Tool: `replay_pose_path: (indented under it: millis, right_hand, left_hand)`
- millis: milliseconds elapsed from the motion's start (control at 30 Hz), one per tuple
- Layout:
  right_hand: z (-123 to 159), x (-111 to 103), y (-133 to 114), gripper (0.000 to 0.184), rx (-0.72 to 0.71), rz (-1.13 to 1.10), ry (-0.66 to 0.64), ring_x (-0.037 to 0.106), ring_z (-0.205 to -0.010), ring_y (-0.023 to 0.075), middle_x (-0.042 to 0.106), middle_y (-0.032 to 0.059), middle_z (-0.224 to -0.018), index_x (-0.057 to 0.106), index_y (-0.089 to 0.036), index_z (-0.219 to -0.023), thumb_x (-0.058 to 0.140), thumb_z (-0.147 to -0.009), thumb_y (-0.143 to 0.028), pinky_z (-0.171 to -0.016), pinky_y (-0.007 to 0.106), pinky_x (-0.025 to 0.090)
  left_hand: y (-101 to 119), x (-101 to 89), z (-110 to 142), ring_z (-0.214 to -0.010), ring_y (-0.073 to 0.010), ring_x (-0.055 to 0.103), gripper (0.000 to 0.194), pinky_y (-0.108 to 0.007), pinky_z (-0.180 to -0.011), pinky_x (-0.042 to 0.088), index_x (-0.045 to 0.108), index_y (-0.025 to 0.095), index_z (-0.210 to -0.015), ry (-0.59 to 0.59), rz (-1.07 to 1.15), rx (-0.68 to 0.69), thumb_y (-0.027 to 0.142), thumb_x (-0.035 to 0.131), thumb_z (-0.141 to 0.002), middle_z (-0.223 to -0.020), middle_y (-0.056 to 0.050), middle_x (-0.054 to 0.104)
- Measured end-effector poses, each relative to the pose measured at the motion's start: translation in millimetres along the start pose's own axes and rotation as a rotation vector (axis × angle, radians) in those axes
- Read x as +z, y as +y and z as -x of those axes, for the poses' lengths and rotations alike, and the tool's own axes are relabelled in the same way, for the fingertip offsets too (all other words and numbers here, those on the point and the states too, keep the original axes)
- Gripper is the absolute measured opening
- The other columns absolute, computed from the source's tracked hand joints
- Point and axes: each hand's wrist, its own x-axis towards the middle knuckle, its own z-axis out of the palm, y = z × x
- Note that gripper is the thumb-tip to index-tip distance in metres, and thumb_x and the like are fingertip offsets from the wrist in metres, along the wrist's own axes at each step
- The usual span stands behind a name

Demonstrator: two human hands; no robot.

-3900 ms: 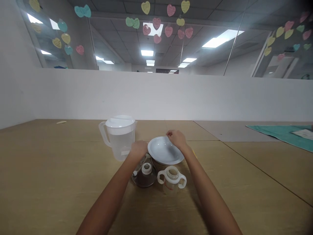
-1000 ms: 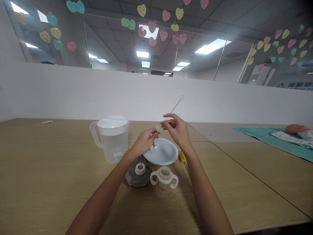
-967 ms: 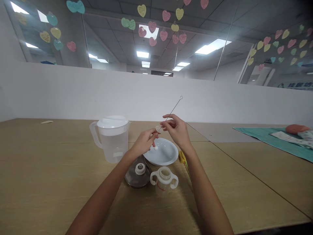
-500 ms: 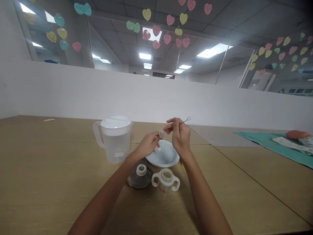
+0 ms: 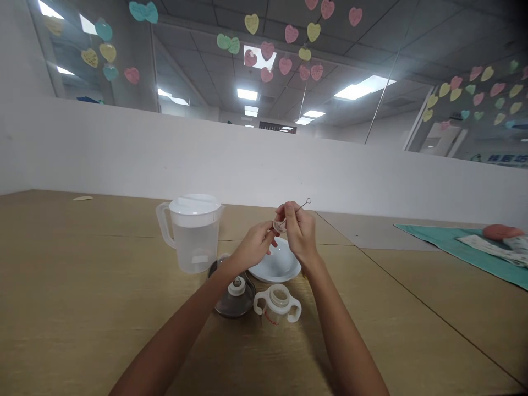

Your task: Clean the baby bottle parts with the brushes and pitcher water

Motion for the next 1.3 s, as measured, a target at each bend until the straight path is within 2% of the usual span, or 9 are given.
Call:
replay_pose_path:
  millis: [167,267,433,567,700,900,1100,1200,1300]
  right_hand:
    - [-2,-21,-16,0.052,-0.071,0.114,0.346,0.044,-0.049,0.0118,0.046,0.0003,-0.053,0.051,-0.019,-0.058,0.028,-0.089,-0.054,-0.049,0.025,0.034]
    - [-2,-27,-21,0.052,-0.063,0.162,0.395,0.04,-0.046,0.0113,0.041,-0.0009,-0.049,0.046,-0.02,-0.053,0.028,-0.089,-0.052,-0.049,0.026,0.032]
    - [-4,-22,-17,0.051,-0.032,0.168,0.319,0.034,-0.043,0.0105,0.033,-0.0035,-0.046,0.045,-0.02,-0.055,0.027,-0.089,-0.053,-0.047,0.025,0.027]
    - [-5,-16,-11,0.05,-0.01,0.134,0.255,0.032,-0.041,0.0098,0.032,-0.0043,-0.046,0.047,-0.02,-0.058,0.027,-0.089,-0.054,-0.045,0.025,0.025]
    - [-3,-12,-10,0.049,-0.009,0.111,0.223,0.035,-0.043,0.0098,0.036,-0.0038,-0.048,0.048,-0.02,-0.061,0.026,-0.09,-0.052,-0.045,0.024,0.026]
    - [-1,-4,-4,0.049,-0.054,0.285,0.11,0.04,-0.044,0.0109,0.044,-0.0022,-0.05,0.047,-0.021,-0.06,0.022,-0.091,-0.05,-0.05,0.025,0.03]
    - [-2,7,11,0.049,-0.03,0.435,-0.031,0.045,-0.046,0.0133,0.049,-0.0008,-0.05,0.049,-0.021,-0.062,0.019,-0.092,-0.046,-0.052,0.025,0.029]
    - [-3,3,10,0.048,-0.034,0.478,-0.089,0.05,-0.053,0.0148,0.054,0.0011,-0.056,0.053,-0.02,-0.066,0.021,-0.092,-0.045,-0.054,0.025,0.03]
    - [-5,-5,4,0.043,-0.024,0.527,-0.07,0.051,-0.058,0.0152,0.057,0.0015,-0.063,0.057,-0.02,-0.079,0.026,-0.091,-0.047,-0.055,0.025,0.031]
  left_hand:
    - [-6,-1.2,1,-0.053,-0.0074,0.05,0.022,-0.019,-0.047,0.042,0.05,0.014,-0.082,-0.018,-0.131,-0.019,0.028,0.034,-0.088,-0.074,-0.002,0.055]
    - [-9,0.5,2,-0.053,-0.0074,0.05,0.023,-0.02,-0.05,0.042,0.051,0.014,-0.084,-0.029,-0.156,-0.001,0.028,0.033,-0.089,-0.077,-0.002,0.055]
    - [-9,1.3,2,-0.062,-0.0104,0.055,0.023,-0.022,-0.056,0.044,0.051,0.014,-0.085,-0.043,-0.164,0.034,0.027,0.032,-0.089,-0.08,-0.004,0.055]
    - [-10,-1.0,1,-0.068,-0.0125,0.056,0.021,-0.026,-0.064,0.046,0.051,0.015,-0.084,0.001,-0.197,0.041,0.024,0.033,-0.088,-0.081,-0.004,0.056]
    - [-8,-2.1,1,-0.074,-0.0146,0.055,0.02,-0.028,-0.069,0.044,0.051,0.015,-0.081,-0.008,-0.253,0.074,0.018,0.033,-0.086,-0.08,-0.004,0.056]
    - [-2,-1.3,1,-0.074,-0.0152,0.053,0.02,-0.027,-0.069,0.043,0.049,0.016,-0.073,0.002,-0.291,0.07,0.014,0.033,-0.084,-0.076,-0.003,0.056]
    - [13,-0.3,3,-0.069,-0.0137,0.053,0.023,-0.026,-0.066,0.042,0.049,0.016,-0.07,-0.01,-0.237,0.078,0.015,0.031,-0.085,-0.073,-0.003,0.054]
    - [16,-3.5,2,-0.071,-0.0144,0.053,0.023,-0.026,-0.068,0.042,0.05,0.016,-0.071,0.031,-0.271,0.09,0.017,0.032,-0.086,-0.074,-0.003,0.055]
    - [16,-8.1,2,-0.076,-0.0158,0.054,0.023,-0.028,-0.071,0.042,0.052,0.016,-0.074,0.085,-0.318,0.098,0.02,0.034,-0.087,-0.077,-0.004,0.057]
